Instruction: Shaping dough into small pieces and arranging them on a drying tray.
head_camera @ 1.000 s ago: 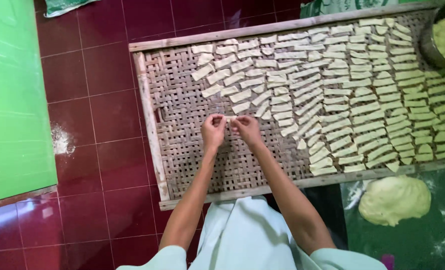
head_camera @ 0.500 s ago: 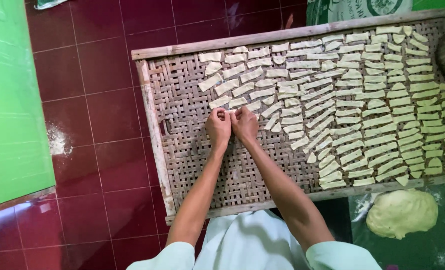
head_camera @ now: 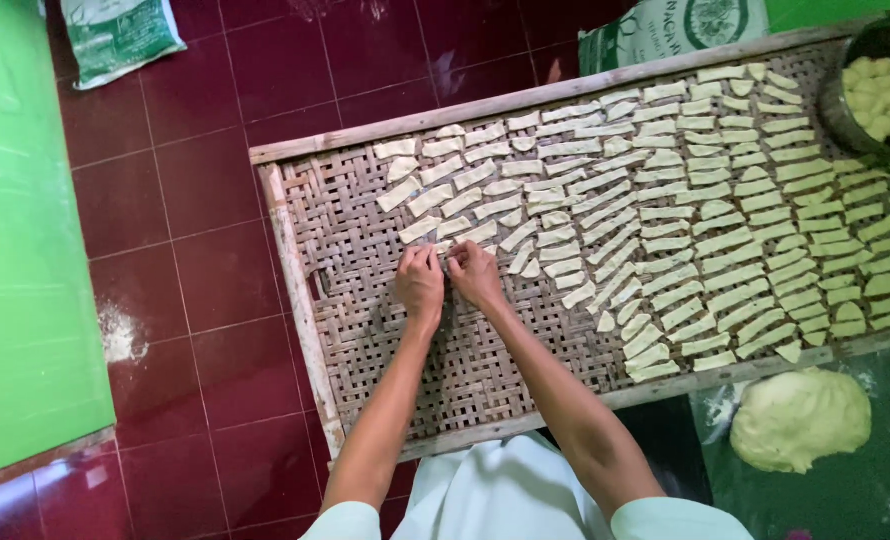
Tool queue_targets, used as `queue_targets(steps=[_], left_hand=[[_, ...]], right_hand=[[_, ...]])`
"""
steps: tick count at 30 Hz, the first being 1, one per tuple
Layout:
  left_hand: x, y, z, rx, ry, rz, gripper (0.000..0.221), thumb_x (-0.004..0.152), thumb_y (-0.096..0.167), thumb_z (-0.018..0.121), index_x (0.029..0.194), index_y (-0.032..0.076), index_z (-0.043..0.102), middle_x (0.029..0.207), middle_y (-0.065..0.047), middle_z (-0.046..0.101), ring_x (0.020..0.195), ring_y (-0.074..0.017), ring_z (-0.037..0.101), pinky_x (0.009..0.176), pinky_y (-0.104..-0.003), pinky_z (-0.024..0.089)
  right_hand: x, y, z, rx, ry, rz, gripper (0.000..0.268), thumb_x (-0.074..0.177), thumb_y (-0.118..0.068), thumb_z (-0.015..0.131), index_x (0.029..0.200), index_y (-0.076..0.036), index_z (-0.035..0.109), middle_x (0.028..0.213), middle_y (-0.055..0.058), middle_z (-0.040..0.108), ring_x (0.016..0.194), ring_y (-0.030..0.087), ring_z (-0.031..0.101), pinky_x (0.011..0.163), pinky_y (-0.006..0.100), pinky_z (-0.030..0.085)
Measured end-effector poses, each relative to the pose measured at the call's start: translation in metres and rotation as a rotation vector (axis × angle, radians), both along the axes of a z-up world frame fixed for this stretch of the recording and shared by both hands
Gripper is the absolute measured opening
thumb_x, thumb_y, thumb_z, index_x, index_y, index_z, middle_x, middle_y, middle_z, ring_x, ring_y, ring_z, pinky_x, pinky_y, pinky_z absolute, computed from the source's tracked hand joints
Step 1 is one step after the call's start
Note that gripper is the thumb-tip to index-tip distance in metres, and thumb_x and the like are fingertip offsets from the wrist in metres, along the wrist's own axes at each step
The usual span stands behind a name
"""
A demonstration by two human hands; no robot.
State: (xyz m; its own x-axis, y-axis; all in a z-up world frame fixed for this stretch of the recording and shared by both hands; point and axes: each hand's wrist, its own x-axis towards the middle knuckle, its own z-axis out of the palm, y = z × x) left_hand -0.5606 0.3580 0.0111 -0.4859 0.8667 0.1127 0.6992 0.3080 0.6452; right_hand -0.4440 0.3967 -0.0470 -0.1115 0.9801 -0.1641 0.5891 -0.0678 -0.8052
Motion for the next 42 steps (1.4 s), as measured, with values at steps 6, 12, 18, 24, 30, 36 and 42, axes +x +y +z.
queue_targets(steps=[6,12,18,24,30,36,42], left_hand=[[0.001,-0.004,0.031,-0.02,-0.243,0.039,0.023,0.096,0.01,0.063,0.115,0.007,0.075,0.101,-0.012,0.074,0.089,-0.0265,0.074,0.076,-0.038,0.06],[0.046,-0.041,0.027,0.03,-0.415,0.059,0.019,0.095,0.013,0.063,0.109,0.011,0.076,0.095,-0.007,0.075,0.085,-0.0242,0.075,0.077,-0.035,0.061],[0.15,-0.092,0.05,0.001,-0.468,-0.208,0.021,0.096,0.016,0.061,0.114,0.01,0.071,0.103,-0.01,0.068,0.099,-0.031,0.071,0.088,-0.045,0.057],[0.26,-0.143,0.062,0.029,-0.494,-0.527,0.027,0.094,0.012,0.064,0.12,0.007,0.067,0.11,-0.015,0.063,0.105,-0.0363,0.066,0.089,-0.047,0.057],[0.352,-0.187,0.1,-0.047,-0.548,-0.673,0.03,0.099,0.01,0.059,0.129,0.005,0.06,0.117,-0.014,0.055,0.111,-0.0335,0.063,0.092,-0.048,0.056],[0.417,-0.232,0.101,-0.113,-0.488,-0.731,0.038,0.1,0.017,0.06,0.135,0.005,0.054,0.119,-0.018,0.052,0.111,-0.0393,0.062,0.089,-0.054,0.056],[0.452,-0.254,0.094,-0.139,-0.462,-0.822,0.046,0.099,0.017,0.062,0.141,0.003,0.047,0.123,-0.021,0.05,0.114,-0.0445,0.061,0.087,-0.058,0.055]], right_hand=[[0.033,-0.031,0.042,-0.091,0.12,-0.115,0.023,0.086,-0.022,0.074,0.109,-0.02,0.075,0.091,0.003,0.08,0.086,0.022,0.077,0.078,0.038,0.061],[0.093,-0.096,0.087,-0.221,0.391,-0.297,0.028,0.094,-0.019,0.075,0.118,-0.006,0.074,0.099,0.016,0.078,0.092,0.027,0.078,0.079,0.04,0.063],[0.206,-0.195,0.045,-0.164,0.439,-0.499,0.021,0.097,-0.012,0.072,0.116,-0.004,0.075,0.093,0.017,0.079,0.084,0.021,0.073,0.073,0.038,0.061],[0.303,-0.278,0.059,-0.184,0.521,-0.782,0.021,0.097,-0.019,0.07,0.11,-0.003,0.072,0.086,0.017,0.076,0.068,0.018,0.069,0.05,0.023,0.051],[0.385,-0.342,0.08,-0.143,0.572,-0.906,0.026,0.098,-0.026,0.069,0.113,-0.005,0.073,0.087,0.012,0.076,0.072,0.014,0.068,0.052,0.019,0.05],[0.46,-0.382,0.07,-0.102,0.627,-0.963,0.024,0.097,-0.025,0.07,0.112,-0.008,0.073,0.085,0.01,0.076,0.066,0.013,0.07,0.047,0.018,0.05],[0.506,-0.407,0.068,-0.081,0.597,-0.982,0.024,0.096,-0.026,0.071,0.11,-0.007,0.073,0.085,0.011,0.077,0.066,0.015,0.07,0.048,0.021,0.051]])
